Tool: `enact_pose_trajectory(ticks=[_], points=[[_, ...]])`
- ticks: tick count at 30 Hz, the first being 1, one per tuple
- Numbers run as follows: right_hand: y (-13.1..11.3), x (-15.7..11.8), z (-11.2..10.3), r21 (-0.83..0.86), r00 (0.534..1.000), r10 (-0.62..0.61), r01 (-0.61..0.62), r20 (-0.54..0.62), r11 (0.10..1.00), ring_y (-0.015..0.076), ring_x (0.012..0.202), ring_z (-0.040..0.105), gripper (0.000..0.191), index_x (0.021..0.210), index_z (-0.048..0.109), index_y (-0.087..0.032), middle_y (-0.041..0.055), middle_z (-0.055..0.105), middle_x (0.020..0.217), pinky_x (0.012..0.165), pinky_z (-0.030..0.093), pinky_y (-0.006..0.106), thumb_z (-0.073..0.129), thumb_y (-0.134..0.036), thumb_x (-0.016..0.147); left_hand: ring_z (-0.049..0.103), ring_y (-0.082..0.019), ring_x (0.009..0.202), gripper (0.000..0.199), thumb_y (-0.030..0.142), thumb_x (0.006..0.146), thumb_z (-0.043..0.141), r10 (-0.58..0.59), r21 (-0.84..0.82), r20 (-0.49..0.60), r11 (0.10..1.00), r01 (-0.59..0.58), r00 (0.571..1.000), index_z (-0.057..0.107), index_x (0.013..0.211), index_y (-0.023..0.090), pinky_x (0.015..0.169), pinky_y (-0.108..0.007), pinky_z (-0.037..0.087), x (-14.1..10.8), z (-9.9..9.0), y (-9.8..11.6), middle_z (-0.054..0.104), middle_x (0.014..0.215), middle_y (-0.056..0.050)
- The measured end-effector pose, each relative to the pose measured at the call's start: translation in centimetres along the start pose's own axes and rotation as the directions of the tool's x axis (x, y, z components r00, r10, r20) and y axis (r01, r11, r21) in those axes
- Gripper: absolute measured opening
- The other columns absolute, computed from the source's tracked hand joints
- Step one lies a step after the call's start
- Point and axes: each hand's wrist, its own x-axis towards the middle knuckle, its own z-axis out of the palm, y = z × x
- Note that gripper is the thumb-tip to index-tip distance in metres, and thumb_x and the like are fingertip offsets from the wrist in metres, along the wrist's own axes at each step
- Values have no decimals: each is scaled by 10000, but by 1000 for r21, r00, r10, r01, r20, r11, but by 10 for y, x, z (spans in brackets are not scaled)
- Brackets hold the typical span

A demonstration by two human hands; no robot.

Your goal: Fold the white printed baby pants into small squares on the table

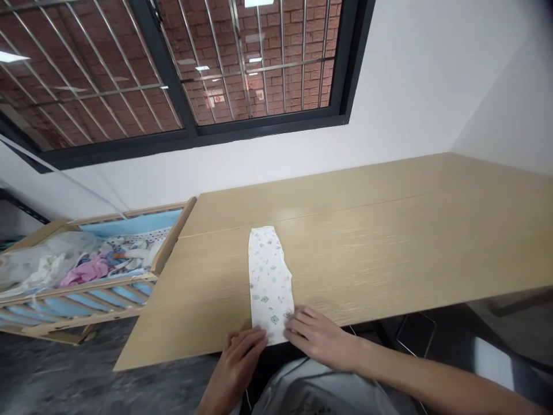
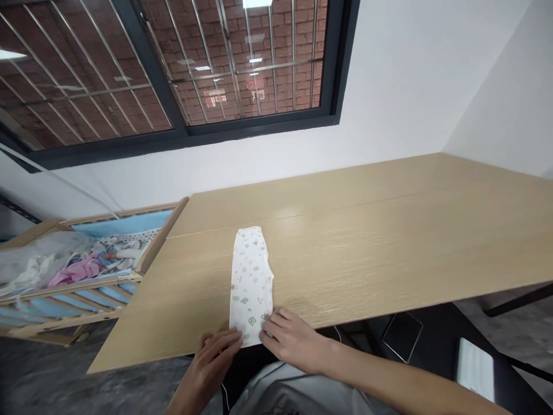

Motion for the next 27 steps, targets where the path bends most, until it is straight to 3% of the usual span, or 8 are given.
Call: enact_pose_trajectory(ticks=[4,9,12,16,21,24,27], points=[[-5,-3,-7,29,996,0,2,-86,1000,245,1041,624,312,1264,612,-156,153,676,1145,946,487,402,504,-112,974,720,-161,1042,346,106,1005,478,-1,-78,-29,997,-1,1000,617,1289,247,929,-303,530,8,-7,3,760,1147,-67],[7,15,-47,189,962,160,-119,-221,975,223,1014,621,202,1147,614,-165,116,660,1057,923,511,371,456,-169,1022,719,-145,952,271,132,975,567,-160,-204,-194,972,120,968,682,1189,254,848,-264,560,45,-17,-2,757,1062,-54],[27,38,-70,230,942,222,-164,-251,959,220,935,608,185,1078,595,-170,101,636,983,871,518,382,421,-225,1044,722,-155,923,197,187,962,599,-259,-286,-248,940,185,933,735,1095,238,831,-266,580,79,-25,-16,761,998,-45],[67,73,-87,284,915,305,-229,-265,931,230,1026,586,187,1093,569,-174,109,617,1059,924,489,393,407,-256,1050,723,-180,919,181,310,937,640,-440,-354,-243,870,343,864,760,1040,221,858,-308,581,129,-31,-52,783,1012,-47],[133,114,-80,379,871,401,-282,-284,881,221,999,595,192,1053,585,-168,100,640,1027,888,476,361,432,-283,1031,720,-200,956,232,341,913,627,-599,-422,-136,755,501,789,751,1052,203,856,-317,571,186,-18,-108,786,1064,-58],[173,136,-66,407,852,461,-340,-249,848,193,887,604,167,985,600,-162,79,656,960,813,471,318,457,-247,1002,725,-200,966,225,285,911,604,-629,-412,-108,734,541,770,737,1056,176,863,-309,568,210,2,-138,781,1077,-78],[207,156,-48,359,840,501,-410,-211,839,189,893,601,156,944,610,-162,82,669,960,811,458,302,457,-174,972,725,-202,985,212,236,919,572,-647,-377,-84,724,577,758,725,1046,162,876,-306,561,225,24,-161,776,1086,-95]])
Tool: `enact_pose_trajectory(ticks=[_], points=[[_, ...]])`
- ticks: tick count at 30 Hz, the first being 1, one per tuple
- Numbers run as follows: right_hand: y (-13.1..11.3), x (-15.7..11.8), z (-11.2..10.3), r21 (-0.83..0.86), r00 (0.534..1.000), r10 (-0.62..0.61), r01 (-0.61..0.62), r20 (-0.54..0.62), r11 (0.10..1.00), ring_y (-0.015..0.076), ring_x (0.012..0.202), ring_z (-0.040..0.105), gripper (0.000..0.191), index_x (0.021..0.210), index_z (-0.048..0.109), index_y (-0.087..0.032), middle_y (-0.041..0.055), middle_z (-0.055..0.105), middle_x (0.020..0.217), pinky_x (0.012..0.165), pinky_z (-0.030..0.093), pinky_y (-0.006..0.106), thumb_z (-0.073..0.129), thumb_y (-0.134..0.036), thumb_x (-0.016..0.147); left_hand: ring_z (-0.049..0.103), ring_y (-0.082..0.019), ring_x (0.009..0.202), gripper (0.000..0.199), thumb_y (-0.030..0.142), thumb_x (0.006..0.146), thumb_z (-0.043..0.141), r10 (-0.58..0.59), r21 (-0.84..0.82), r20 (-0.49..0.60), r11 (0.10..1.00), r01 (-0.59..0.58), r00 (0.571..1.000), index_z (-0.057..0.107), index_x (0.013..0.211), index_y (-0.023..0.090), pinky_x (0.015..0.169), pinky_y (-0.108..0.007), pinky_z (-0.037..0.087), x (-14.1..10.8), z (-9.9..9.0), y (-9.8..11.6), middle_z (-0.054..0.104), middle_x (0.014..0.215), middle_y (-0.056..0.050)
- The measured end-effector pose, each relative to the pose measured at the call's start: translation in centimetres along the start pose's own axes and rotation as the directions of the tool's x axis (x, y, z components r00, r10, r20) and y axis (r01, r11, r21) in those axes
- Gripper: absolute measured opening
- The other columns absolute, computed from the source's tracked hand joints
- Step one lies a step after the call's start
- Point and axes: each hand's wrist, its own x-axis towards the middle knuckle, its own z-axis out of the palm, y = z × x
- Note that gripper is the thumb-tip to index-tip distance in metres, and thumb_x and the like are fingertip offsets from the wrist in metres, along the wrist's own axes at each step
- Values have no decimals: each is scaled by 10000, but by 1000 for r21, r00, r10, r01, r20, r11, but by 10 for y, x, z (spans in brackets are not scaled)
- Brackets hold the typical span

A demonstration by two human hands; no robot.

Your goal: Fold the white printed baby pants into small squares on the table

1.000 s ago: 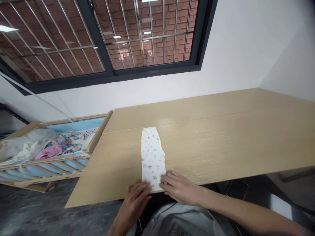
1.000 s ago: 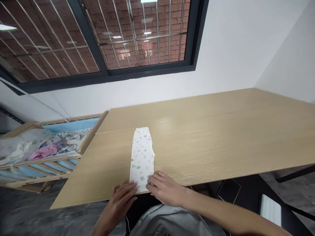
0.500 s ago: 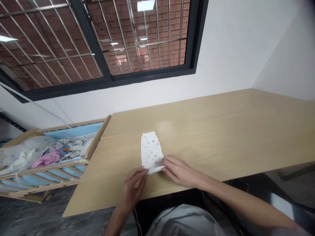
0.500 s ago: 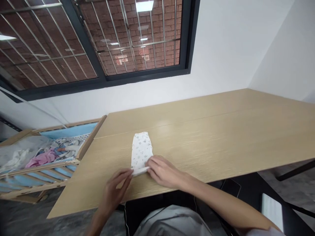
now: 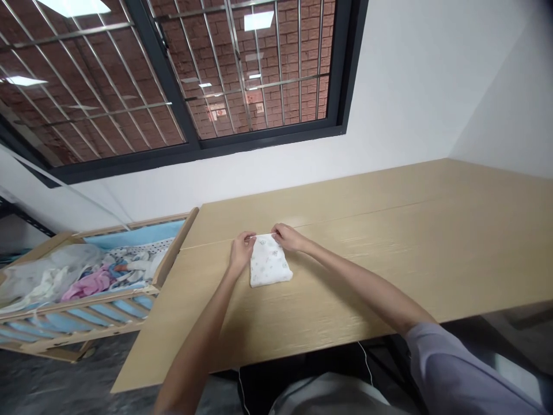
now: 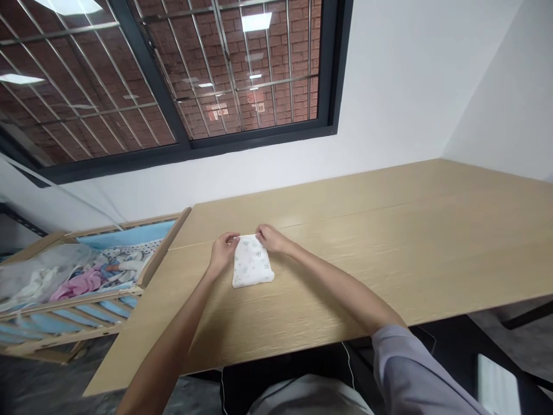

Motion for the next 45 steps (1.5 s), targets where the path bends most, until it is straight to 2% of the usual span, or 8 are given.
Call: enact_pose_trajectory(ticks=[8,17,21,24,27,30,36,45], points=[[47,35,45,-74,995,104,-105,-9,992,207,949,594,133,909,630,-170,102,685,989,853,458,293,511,-116,933,690,-224,1099,237,209,956,530,-109,225,41,970,97,993,711,1109,205,982,-340,484,23,29,-28,762,1146,-103],[50,33,53,-109,985,172,-172,-9,979,212,1032,600,144,1001,641,-152,126,668,1067,912,465,296,502,-159,964,657,-255,1150,284,237,989,483,-148,447,70,889,101,987,671,1198,197,987,-346,452,18,33,-19,737,1189,-130],[22,22,34,-123,990,121,-130,-75,984,246,1221,541,309,1272,562,-126,177,603,1276,1044,421,372,424,-241,1020,581,-329,1247,398,311,1007,430,-88,513,60,857,45,994,583,1309,102,1053,-438,408,-18,22,5,634,1347,-215],[-15,0,23,-125,993,-121,118,-13,985,261,1340,480,436,1419,479,-140,176,554,1402,1137,358,428,378,-359,1057,584,-351,1229,455,409,1003,428,-34,532,129,846,-41,991,611,1283,100,1056,-469,409,-78,23,18,629,1353,-215],[-50,-28,28,-64,921,-350,365,173,929,256,1485,339,533,1517,417,-169,151,424,1570,1216,267,447,355,-446,1065,467,-409,1373,569,435,981,445,64,584,167,798,-151,984,542,1396,58,1077,-530,395,-141,36,22,516,1480,-265],[-65,-49,47,26,837,-441,458,324,889,239,1551,207,567,1575,362,-199,109,295,1658,1260,179,444,331,-461,1073,472,-438,1370,618,479,975,450,54,647,167,747,-150,985,553,1410,54,1081,-567,394,-176,51,22,574,1415,-280],[-34,-58,80,-6,822,-316,362,473,932,230,1567,130,616,1617,271,-205,95,202,1683,1272,142,443,259,-507,1080,518,-419,1329,523,427,993,449,42,672,159,727,-139,986,627,1346,85,1082,-589,391,-182,52,21,606,1380,-265],[10,-23,83,-198,879,-158,270,450,942,253,1571,95,712,1616,276,-203,105,144,1687,1272,74,470,235,-622,1042,447,-395,1411,537,420,1001,429,61,669,145,730,-144,988,544,1441,133,1108,-580,378,-181,49,17,494,1524,-220]])
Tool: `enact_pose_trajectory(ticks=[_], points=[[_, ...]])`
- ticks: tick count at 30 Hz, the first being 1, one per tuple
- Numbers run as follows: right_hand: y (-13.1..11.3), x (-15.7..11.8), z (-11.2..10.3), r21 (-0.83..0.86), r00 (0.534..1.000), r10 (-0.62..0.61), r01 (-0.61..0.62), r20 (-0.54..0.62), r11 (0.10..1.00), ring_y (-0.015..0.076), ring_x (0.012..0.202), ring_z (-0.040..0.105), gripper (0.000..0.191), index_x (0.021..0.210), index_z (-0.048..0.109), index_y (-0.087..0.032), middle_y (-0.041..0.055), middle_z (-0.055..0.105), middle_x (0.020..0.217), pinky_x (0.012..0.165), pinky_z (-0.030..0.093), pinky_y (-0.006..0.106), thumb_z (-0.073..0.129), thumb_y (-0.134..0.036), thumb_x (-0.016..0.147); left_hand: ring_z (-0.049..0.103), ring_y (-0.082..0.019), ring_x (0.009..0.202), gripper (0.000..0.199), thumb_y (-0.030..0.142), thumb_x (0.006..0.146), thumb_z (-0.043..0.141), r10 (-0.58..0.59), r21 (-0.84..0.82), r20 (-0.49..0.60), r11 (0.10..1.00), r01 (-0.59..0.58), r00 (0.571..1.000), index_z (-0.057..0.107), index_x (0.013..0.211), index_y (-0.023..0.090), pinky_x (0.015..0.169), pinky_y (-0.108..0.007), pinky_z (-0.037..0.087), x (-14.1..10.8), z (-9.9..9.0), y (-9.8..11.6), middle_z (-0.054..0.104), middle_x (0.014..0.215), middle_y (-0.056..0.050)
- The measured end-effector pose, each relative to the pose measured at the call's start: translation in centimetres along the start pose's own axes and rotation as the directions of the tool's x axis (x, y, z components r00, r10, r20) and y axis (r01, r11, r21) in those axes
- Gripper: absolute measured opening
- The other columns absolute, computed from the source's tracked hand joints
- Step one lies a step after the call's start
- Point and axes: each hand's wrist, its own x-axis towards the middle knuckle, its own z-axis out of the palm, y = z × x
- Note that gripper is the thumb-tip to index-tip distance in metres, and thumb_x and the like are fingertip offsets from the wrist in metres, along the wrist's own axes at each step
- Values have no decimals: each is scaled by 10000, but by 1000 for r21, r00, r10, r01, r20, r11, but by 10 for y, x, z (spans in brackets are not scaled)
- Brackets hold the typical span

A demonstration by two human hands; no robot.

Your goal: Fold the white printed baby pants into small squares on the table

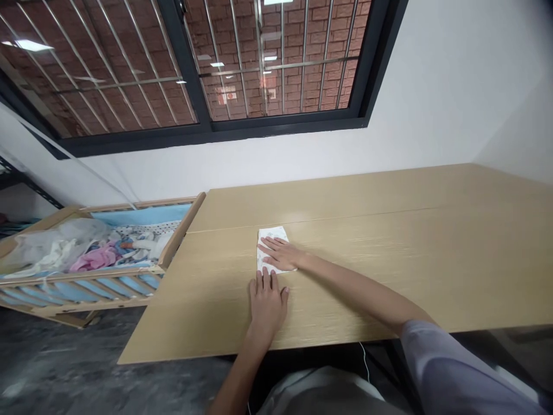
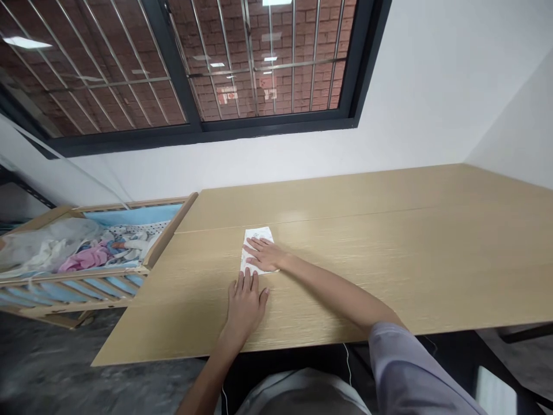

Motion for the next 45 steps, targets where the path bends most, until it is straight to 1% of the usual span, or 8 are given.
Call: enact_pose_trajectory(ticks=[12,18,22,25,28,35,40,45], points=[[49,25,-13,26,997,47,-45,-64,999,252,1568,126,689,1627,238,-215,79,151,1687,1277,83,460,313,-562,1037,432,-402,1423,543,420,1004,416,-15,-28,10,999,16,1000,523,1460,144,1119,-606,360,-1,1,-1,466,1547,-218],[51,27,-20,51,997,50,-46,-66,998,240,1570,120,658,1624,245,-205,85,162,1690,1276,67,454,281,-530,1053,426,-413,1425,557,420,1006,411,-10,-32,36,999,11,999,520,1455,109,1118,-616,354,0,-2,0,447,1553,-238],[31,5,-34,80,984,62,-50,-165,996,269,1568,127,647,1608,288,-184,123,173,1693,1260,124,477,321,-514,1053,482,-368,1385,488,384,1019,388,-23,-97,31,995,26,999,554,1421,162,1133,-626,320,5,-6,-9,538,1489,-212],[10,-26,-45,53,964,29,-15,-266,998,334,1468,329,530,1463,532,-196,171,376,1590,1187,264,536,483,-465,1009,565,-310,1291,399,293,1020,389,12,-155,17,988,-9,1000,615,1338,210,1124,-589,335,15,-11,-24,614,1416,-169],[-10,-60,-48,9,964,-35,39,-265,999,318,1218,537,386,1246,697,-210,156,596,1289,1064,388,529,589,-445,960,606,-264,1218,339,214,1004,418,111,-196,19,975,-105,994,675,1225,237,1065,-494,403,27,-13,-41,658,1360,-124],[-17,-106,-19,-92,955,-63,38,-291,995,257,1023,622,271,1129,721,-178,122,663,1060,930,477,428,525,-315,1002,628,-257,1173,219,210,959,562,154,-241,66,961,-134,986,733,1094,235,1042,-432,437,44,-2,-73,721,1240,-84],[-12,-111,0,-121,917,-29,-21,-397,992,241,929,648,302,1093,726,-176,115,688,971,896,489,408,462,-312,1043,647,-239,1145,227,186,979,523,169,-259,67,955,-146,983,729,1063,227,1052,-423,434,46,4,-82,739,1204,-80],[-24,-112,0,-241,923,-50,-48,-382,969,250,910,646,306,1011,728,-154,131,691,945,855,473,413,434,-234,1037,643,-235,1100,297,131,994,413,185,-256,60,953,-164,981,689,1072,206,1027,-419,432,43,0,-78,737,1163,-90]])
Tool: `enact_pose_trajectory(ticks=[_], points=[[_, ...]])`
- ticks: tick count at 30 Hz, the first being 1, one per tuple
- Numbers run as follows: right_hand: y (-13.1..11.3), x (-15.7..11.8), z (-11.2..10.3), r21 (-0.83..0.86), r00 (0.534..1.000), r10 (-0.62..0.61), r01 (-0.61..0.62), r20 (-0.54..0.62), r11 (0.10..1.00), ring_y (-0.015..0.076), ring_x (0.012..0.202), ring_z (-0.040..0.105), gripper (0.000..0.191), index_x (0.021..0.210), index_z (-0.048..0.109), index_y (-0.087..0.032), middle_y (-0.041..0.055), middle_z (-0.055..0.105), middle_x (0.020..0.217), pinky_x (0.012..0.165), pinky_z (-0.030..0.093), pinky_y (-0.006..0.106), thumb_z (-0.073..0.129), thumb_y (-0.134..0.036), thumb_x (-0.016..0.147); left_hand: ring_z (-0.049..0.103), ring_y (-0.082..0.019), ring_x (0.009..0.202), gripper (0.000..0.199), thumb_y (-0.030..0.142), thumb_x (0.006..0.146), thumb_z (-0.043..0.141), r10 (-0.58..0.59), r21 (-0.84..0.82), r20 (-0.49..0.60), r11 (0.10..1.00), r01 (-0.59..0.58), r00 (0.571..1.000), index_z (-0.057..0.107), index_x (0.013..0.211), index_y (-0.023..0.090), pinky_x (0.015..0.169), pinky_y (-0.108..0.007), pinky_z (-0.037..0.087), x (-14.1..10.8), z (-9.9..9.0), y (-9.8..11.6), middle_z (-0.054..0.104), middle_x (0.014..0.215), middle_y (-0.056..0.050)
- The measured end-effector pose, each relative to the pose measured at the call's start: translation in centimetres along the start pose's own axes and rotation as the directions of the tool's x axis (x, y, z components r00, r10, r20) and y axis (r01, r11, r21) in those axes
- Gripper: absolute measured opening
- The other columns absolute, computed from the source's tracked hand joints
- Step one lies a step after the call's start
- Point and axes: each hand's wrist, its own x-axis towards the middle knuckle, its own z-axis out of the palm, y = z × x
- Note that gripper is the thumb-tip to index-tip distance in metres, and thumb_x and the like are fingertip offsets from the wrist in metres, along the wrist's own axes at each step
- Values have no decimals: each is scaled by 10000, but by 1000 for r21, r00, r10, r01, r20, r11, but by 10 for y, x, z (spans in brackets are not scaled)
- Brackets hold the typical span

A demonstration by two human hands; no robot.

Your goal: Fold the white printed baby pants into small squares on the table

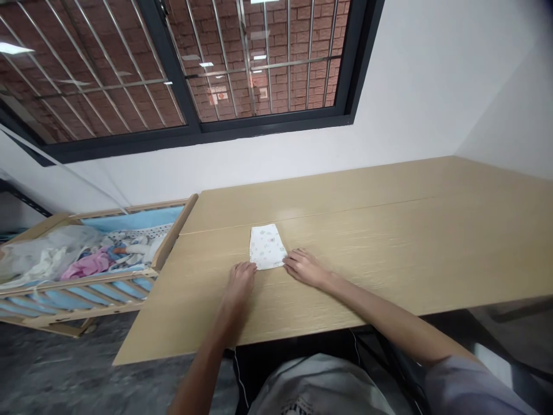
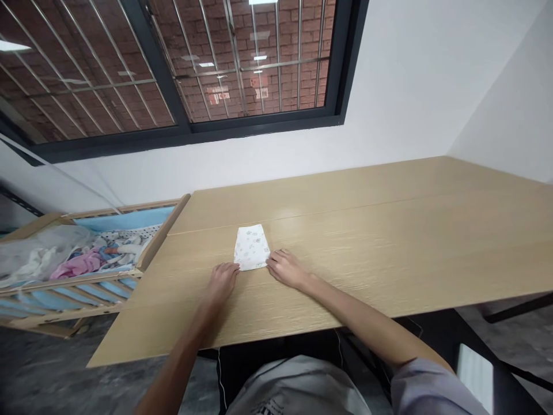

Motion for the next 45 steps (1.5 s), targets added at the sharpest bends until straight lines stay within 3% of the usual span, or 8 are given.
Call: enact_pose_trajectory(ticks=[5,10,16,23,28,35,42,45], points=[[-18,-15,-17,72,999,34,-32,-27,997,235,906,635,177,945,707,-169,102,687,941,880,468,394,530,-175,941,653,-238,1023,254,151,995,416,37,4,23,999,-37,999,663,999,207,974,-413,431,-20,-15,20,744,1065,-70],[-37,-29,-51,263,990,139,-138,17,955,214,870,609,103,881,649,-187,55,657,882,857,463,350,589,-130,820,635,-226,997,213,233,1019,387,24,-55,10,998,-23,1000,594,969,219,952,-416,402,-37,-38,50,703,1005,-49],[-35,-6,-72,343,954,297,-290,34,894,209,838,575,106,803,567,-189,53,628,821,818,430,325,501,-127,859,609,-220,1020,229,283,1033,347,-74,-171,-87,984,58,993,567,1003,233,946,-413,382,-12,-50,63,668,1011,-37],[-1,44,-55,291,842,529,-534,103,794,216,864,615,177,851,598,-184,94,686,912,760,399,305,442,-192,934,610,-238,1111,229,272,1032,373,-290,-160,-162,951,265,943,596,1015,220,964,-406,404,50,-34,49,670,1107,-81],[12,64,-21,187,779,624,-624,64,759,253,1030,616,239,1029,626,-151,158,687,1082,853,407,319,398,-218,1001,587,-285,1146,296,260,1040,333,-375,-119,-198,926,358,906,622,1076,205,967,-438,406,79,-10,42,654,1154,-130],[25,61,23,244,707,704,-695,61,677,249,1082,614,220,1143,589,-145,160,679,1150,916,413,325,425,-213,1013,581,-310,1159,293,274,1024,393,-456,-114,-206,890,442,866,668,1098,203,970,-447,413,87,24,32,666,1159,-144],[35,61,35,358,648,756,-731,96,581,234,1082,632,182,1120,583,-180,125,697,1149,919,426,324,466,-252,1002,612,-308,1119,267,274,989,454,-466,-181,-253,884,432,848,694,1071,192,977,-456,448,89,34,25,678,1098,-150],[37,63,34,383,636,763,-737,114,557,238,1074,646,211,1141,589,-175,122,708,1140,925,444,333,469,-273,998,601,-301,1167,280,241,951,494,-450,-222,-303,890,397,840,660,1167,177,1020,-466,452,91,32,22,650,1158,-157]])
